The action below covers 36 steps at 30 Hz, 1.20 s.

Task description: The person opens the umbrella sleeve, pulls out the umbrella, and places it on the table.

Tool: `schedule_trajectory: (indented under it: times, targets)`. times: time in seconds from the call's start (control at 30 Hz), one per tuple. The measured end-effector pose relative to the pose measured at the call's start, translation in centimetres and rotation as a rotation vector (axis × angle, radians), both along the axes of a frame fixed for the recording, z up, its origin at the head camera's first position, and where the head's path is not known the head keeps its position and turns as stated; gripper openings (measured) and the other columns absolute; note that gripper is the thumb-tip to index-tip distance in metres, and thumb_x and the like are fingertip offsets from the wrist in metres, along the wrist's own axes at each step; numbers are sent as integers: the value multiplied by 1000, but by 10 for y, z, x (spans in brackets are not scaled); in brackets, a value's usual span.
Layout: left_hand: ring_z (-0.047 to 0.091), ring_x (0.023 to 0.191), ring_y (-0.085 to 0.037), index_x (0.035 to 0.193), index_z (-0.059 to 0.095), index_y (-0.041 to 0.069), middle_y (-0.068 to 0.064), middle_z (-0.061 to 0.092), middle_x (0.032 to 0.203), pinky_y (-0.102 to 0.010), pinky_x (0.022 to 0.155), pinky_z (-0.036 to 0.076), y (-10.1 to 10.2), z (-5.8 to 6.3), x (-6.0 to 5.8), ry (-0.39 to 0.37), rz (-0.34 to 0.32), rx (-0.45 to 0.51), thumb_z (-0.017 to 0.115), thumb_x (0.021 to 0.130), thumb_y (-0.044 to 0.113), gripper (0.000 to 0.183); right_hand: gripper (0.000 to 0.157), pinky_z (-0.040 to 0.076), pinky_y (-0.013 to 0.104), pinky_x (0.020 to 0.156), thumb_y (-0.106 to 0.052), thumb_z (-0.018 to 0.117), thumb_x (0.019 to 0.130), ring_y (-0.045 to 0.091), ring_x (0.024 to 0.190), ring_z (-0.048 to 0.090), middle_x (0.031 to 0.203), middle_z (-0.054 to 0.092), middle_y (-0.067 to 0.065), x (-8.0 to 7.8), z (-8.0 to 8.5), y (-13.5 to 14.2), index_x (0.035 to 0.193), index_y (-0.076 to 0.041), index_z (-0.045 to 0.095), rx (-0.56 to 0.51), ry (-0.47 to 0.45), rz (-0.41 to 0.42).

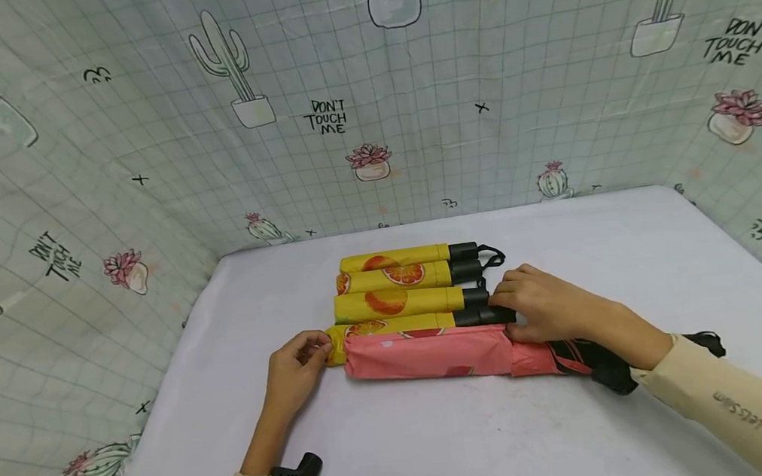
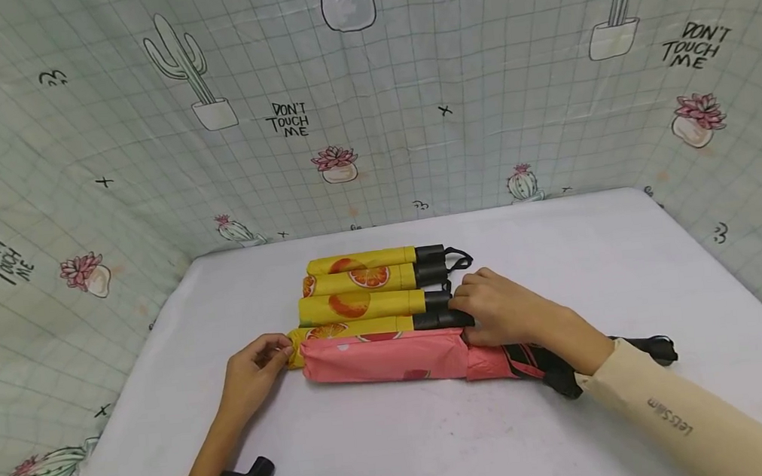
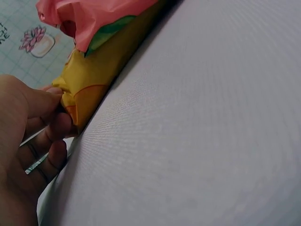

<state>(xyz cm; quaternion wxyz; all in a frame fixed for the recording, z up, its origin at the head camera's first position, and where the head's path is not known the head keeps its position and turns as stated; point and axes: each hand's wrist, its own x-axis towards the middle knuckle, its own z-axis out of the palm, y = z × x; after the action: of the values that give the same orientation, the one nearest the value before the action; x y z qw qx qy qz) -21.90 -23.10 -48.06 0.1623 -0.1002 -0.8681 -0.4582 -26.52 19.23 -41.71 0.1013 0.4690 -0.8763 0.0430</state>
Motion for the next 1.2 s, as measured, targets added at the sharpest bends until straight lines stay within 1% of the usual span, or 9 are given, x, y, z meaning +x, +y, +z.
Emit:
schedule_trajectory:
  times: [0.13,0.2,0.27,0.4,0.5,0.67,0.8,1.03,1.2]
  targets:
    - [63,70,-10,93,71,10,2,70,83,-23,61,50,0,1,-2,18,0,-7,76,89,7,7,39,45,48,92,-8,76,78,27,105,58,108,68,8,-2,0,1,115,0,69,2,-79,-33]
    - [62,71,-10,93,71,11,2,70,84,-23,61,49,0,2,-3,17,-2,-10,76,90,7,7,38,44,49,92,-6,76,78,27,105,58,109,68,8,-3,-2,1,115,0,69,-4,-99,-42]
    - [63,71,-10,93,71,11,2,70,84,-23,61,49,1,2,-4,15,-6,-9,75,90,7,6,37,44,48,92,-7,80,78,26,104,59,107,68,7,-4,-5,1,113,-1,69,-11,-89,-36]
    - [63,70,-10,94,72,10,1,70,84,-23,60,50,2,1,-3,15,-14,1,75,90,7,6,39,45,48,92,-15,87,74,24,100,61,102,69,4,-6,-10,2,108,-4,71,-8,-14,-16]
    - [63,71,-10,94,72,10,1,71,85,-23,61,50,3,-1,-2,7,-14,9,75,90,7,5,39,44,48,91,-17,88,73,23,98,61,99,70,2,-4,-8,4,106,-5,73,-18,12,-17]
    - [63,72,-11,95,72,11,1,71,88,-23,62,50,3,-2,-2,-11,-5,7,75,91,9,5,34,44,47,90,-15,85,72,21,95,61,97,71,1,-3,3,7,103,-6,74,-41,18,-25]
    - [63,72,-11,95,72,11,2,71,86,-23,62,50,1,-1,-2,-7,0,-7,75,91,10,5,32,44,47,90,-13,84,73,20,95,61,97,72,0,-3,10,9,103,-7,74,-38,14,-35]
    - [63,71,-10,95,71,11,2,70,85,-23,62,50,0,-1,-2,17,-7,-15,75,90,10,6,34,45,47,89,-14,86,73,20,95,61,99,72,-1,-3,13,17,104,-8,74,-34,18,-41]
    - [62,70,-9,95,71,11,2,70,83,-23,61,50,-1,-2,-1,20,-8,-13,76,90,10,6,34,44,48,89,-15,87,74,20,95,61,99,72,-1,-3,15,23,105,-7,74,-36,8,-43]
